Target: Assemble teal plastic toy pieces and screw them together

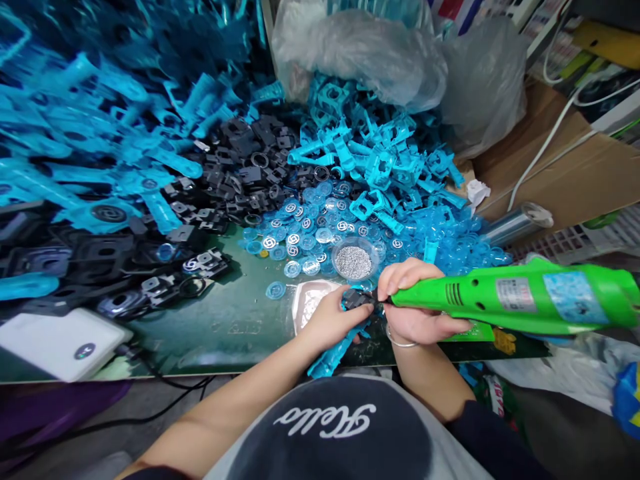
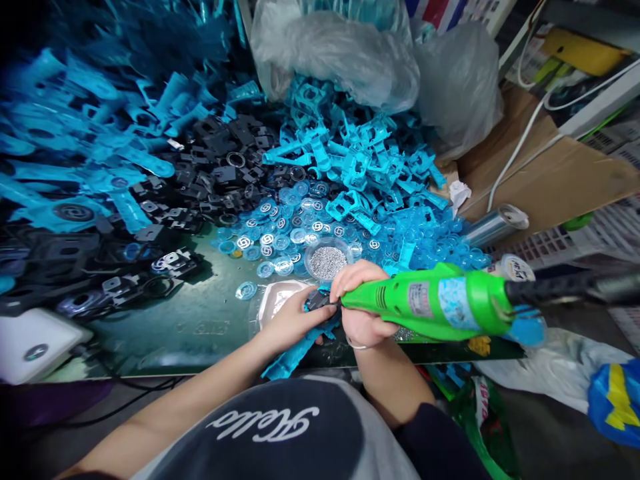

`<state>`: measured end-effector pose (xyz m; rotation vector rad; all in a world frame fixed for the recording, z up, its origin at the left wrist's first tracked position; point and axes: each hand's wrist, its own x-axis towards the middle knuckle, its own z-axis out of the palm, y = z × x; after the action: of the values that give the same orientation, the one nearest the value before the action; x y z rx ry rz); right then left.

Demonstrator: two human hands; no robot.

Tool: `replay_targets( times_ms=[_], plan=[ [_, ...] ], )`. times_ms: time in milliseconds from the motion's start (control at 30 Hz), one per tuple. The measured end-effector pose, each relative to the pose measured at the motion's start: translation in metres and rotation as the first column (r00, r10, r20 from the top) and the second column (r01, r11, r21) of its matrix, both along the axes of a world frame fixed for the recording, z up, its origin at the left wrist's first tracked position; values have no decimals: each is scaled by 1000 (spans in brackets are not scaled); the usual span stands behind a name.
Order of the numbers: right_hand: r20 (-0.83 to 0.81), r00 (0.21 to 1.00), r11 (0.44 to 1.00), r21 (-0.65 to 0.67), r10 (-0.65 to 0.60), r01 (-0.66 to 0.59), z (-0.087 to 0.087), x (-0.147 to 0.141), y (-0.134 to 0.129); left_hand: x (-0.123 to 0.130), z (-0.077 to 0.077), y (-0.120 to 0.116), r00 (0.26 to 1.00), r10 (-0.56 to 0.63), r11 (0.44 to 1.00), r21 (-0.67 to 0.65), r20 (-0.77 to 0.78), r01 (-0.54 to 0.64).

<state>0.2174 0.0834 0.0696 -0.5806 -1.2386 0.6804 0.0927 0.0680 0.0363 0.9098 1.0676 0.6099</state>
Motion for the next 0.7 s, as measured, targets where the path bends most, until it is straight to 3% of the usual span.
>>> replay_targets(
  times_ms=[167, 300, 367, 433, 467, 533, 600, 667, 700],
  plan=[
    [-68, 998, 999, -35, -15, 13, 2, -3, 0, -1, 3, 2, 1000, -10, 1000, -19, -25, 10],
    [-184, 983, 996, -77, 24, -39, 4, 3, 23, -6, 3, 3, 999, -45, 998, -52, -22, 44],
    [-225, 974, 997, -77, -19, 1, -1, 6, 36, -11, 1, 2, 998, -50, 998, -45, -32, 49],
    [-149, 985, 990, -122, -89, 72, -10, 10, 43, -18, -2, 1, 998, -52, 999, -12, -27, 52],
    [-21, 990, 978, -164, -136, 131, -14, 15, 44, -23, -4, 0, 998, -60, 998, 5, -13, 60],
    [335, 913, 920, -231, -232, 318, -16, 33, 37, -33, -5, -2, 998, -54, 998, 28, 13, 53],
    [603, 733, 817, -220, -315, 532, -10, 70, 20, -43, -5, -6, 1000, -12, 1000, 26, 25, 12],
    [693, 594, 682, -200, -409, 703, 4, 124, -4, -51, -4, -12, 999, 43, 999, 14, 16, -43],
    [726, 499, 568, -181, -474, 803, 11, 156, -16, -54, -3, -15, 998, 70, 998, 10, 4, -70]
  ],
)
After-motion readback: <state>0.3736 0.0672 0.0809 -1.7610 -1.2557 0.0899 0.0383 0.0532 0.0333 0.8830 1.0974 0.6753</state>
